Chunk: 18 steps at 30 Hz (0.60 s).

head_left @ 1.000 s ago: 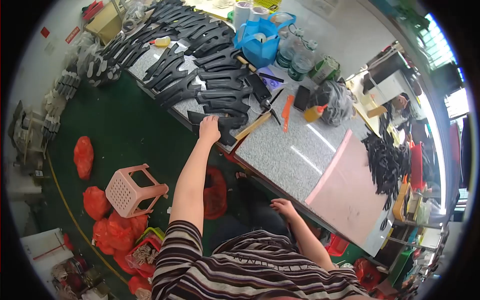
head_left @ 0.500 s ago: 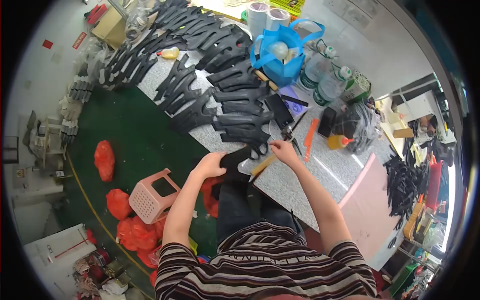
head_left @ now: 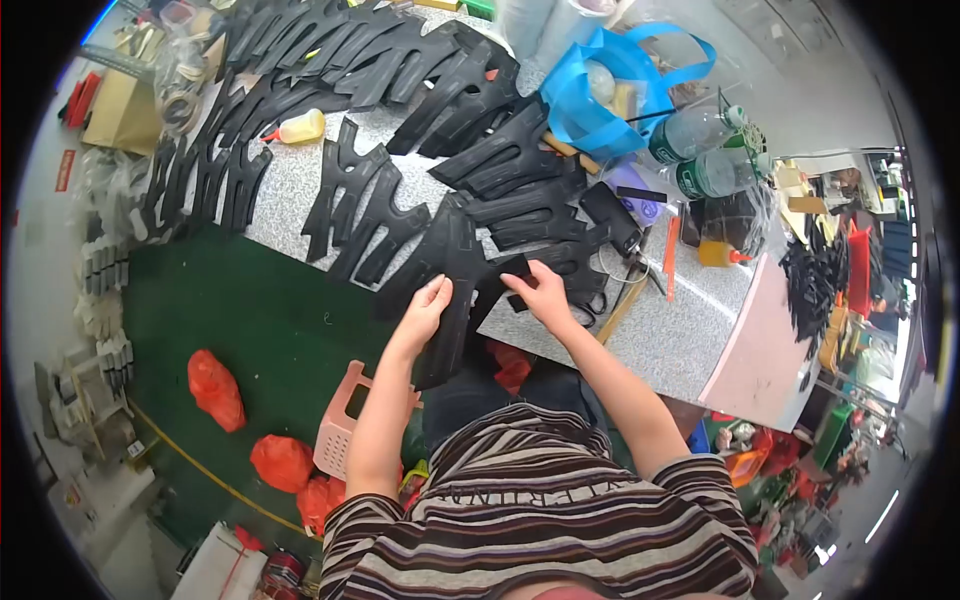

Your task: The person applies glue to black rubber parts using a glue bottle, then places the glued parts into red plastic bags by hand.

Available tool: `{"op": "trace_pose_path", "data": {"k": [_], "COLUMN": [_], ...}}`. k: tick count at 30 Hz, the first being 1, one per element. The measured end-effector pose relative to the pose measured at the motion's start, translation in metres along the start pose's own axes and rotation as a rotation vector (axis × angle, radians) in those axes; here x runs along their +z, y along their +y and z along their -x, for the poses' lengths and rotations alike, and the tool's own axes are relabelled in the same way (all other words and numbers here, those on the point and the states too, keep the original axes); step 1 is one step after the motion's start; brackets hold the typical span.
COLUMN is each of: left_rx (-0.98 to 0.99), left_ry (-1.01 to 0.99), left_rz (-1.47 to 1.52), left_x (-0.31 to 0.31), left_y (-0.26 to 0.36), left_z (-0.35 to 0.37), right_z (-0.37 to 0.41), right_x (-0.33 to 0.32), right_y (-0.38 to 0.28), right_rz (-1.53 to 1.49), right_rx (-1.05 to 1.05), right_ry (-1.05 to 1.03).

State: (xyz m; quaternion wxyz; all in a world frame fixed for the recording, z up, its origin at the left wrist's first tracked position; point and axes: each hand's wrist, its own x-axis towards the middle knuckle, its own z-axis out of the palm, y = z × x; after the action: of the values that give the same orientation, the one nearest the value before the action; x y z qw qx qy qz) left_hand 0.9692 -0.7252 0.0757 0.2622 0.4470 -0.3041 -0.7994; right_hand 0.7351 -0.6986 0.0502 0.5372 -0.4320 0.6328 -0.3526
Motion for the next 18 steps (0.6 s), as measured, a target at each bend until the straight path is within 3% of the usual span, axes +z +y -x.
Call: {"op": "trace_pose_path", "data": {"k": [2,4,6,8,10,12,14,15,16,18], "left_rx": [-0.074,-0.204,-0.255,-0.202,0.111,0.122,0.110,-0.112,-0.097,-0.069], "left_ry": [0.026,-0.014,-0.052,-0.151,-0.101,-0.182,-0.223,-0.315,-0.327,-0.344], "left_rz": [0.029,0.282,0.119,0.063,-0.277,-0.229,-0.174,0.289,0.323,0.389], "left_x": [-0.020,-0.033,-0.048,-0.056,-0.060,-0.056,-0.045,-0.031,-0.030,-0.029], "left_y": [-0.004,-0.006,-0.001,0.004,0.000,0.006,0.021,0.041,0.044,0.049], "left_z": [-0.001,-0.001,0.000,0.000,-0.007,-0.001,0.006,0.014,0.014,0.016], "right_z": [0.002,0.005,0.015,0.024,0.027,0.026,0.020,0.013,0.017,0.015], "right_x": [0.019,0.032,0.032,0.026,0.030,0.038,0.048,0.058,0.049,0.042], "right_y": [-0.015,-0.031,-0.044,-0.054,-0.053,-0.060,-0.079,-0.082,-0.076,-0.073], "right_rz": [0.169,0.366,0.460,0.391,-0.093,-0.484,-0.773,-0.927,-1.005,-1.226], "right_rx": [-0.210,-0.418,-0.411,-0.260,0.098,0.341,0.468,0.453,0.528,0.447], "right_ry": [0.167,0.296,0.291,0.180,0.182,0.181,0.170,0.223,0.034,-0.202]}}
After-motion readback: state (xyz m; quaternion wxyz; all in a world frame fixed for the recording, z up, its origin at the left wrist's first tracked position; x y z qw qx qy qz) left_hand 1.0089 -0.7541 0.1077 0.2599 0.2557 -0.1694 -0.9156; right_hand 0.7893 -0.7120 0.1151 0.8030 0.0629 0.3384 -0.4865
